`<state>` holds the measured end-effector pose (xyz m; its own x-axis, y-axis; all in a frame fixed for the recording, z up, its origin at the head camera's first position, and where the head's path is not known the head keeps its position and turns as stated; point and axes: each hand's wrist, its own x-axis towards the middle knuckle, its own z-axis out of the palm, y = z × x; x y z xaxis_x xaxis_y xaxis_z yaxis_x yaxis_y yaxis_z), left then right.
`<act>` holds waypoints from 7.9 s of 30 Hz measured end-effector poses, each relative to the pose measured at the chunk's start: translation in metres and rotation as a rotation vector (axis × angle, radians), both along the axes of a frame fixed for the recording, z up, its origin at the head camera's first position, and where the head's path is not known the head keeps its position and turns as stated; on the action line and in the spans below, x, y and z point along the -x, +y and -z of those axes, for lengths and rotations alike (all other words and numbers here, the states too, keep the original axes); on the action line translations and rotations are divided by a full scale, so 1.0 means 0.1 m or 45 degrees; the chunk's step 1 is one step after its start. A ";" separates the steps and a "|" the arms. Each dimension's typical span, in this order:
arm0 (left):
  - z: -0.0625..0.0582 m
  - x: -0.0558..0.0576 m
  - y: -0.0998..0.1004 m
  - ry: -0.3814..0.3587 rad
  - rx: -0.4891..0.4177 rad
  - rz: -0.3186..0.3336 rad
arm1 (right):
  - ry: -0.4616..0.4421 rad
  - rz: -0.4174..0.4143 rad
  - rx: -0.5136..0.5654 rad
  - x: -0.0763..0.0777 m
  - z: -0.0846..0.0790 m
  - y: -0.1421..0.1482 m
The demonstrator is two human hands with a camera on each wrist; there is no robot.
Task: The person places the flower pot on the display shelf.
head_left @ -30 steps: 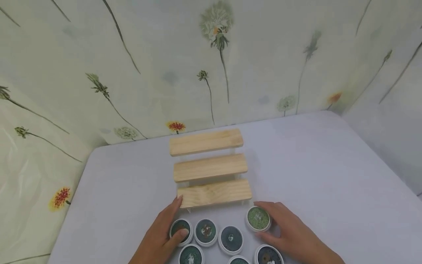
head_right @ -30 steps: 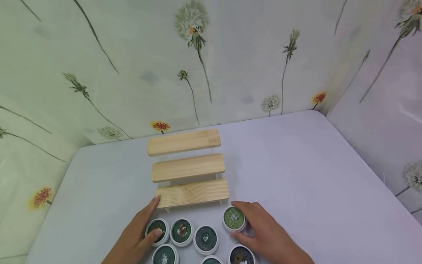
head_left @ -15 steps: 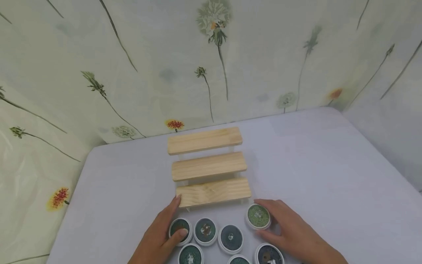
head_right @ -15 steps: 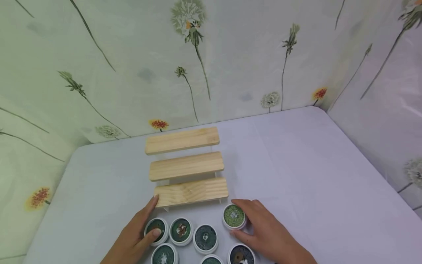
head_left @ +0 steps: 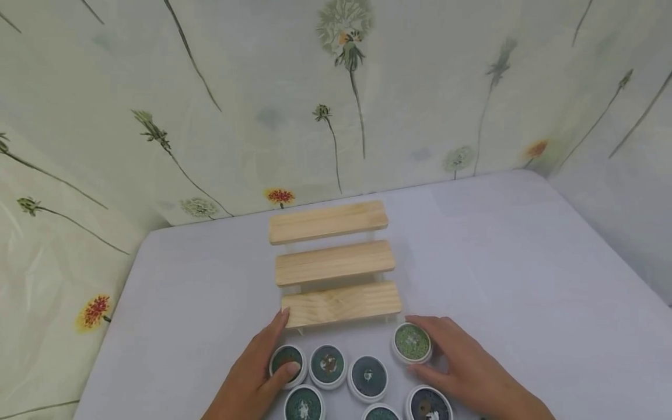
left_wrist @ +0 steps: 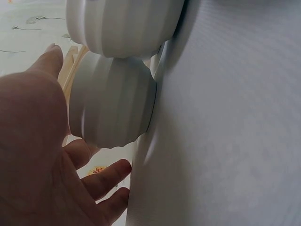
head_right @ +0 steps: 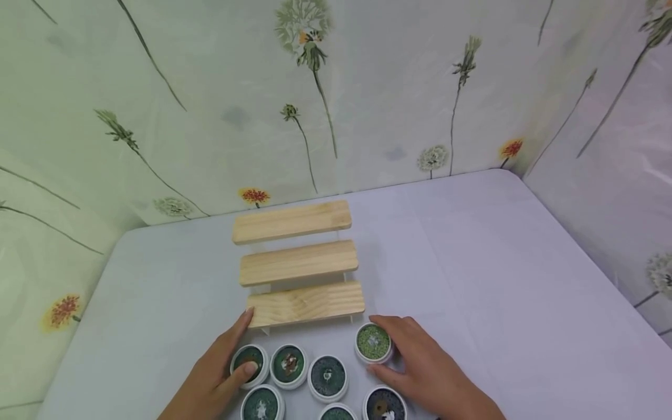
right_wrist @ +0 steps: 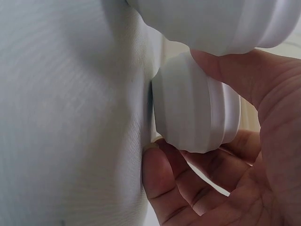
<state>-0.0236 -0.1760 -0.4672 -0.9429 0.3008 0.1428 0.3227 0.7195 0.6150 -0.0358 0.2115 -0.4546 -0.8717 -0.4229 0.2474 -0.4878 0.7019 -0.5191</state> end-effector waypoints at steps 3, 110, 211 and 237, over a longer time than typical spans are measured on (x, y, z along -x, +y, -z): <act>-0.01 0.00 0.00 -0.010 0.001 -0.001 | -0.010 0.008 -0.014 0.00 0.00 0.00; 0.01 0.04 -0.03 0.024 0.002 0.004 | -0.058 0.020 0.369 1.53 -1.22 -0.25; 0.00 0.04 -0.02 -0.060 -0.049 0.000 | 0.020 -0.192 0.405 1.70 -1.03 -1.37; 0.00 0.04 -0.04 0.005 -0.021 0.001 | 0.059 -0.471 0.268 0.85 -0.89 -0.66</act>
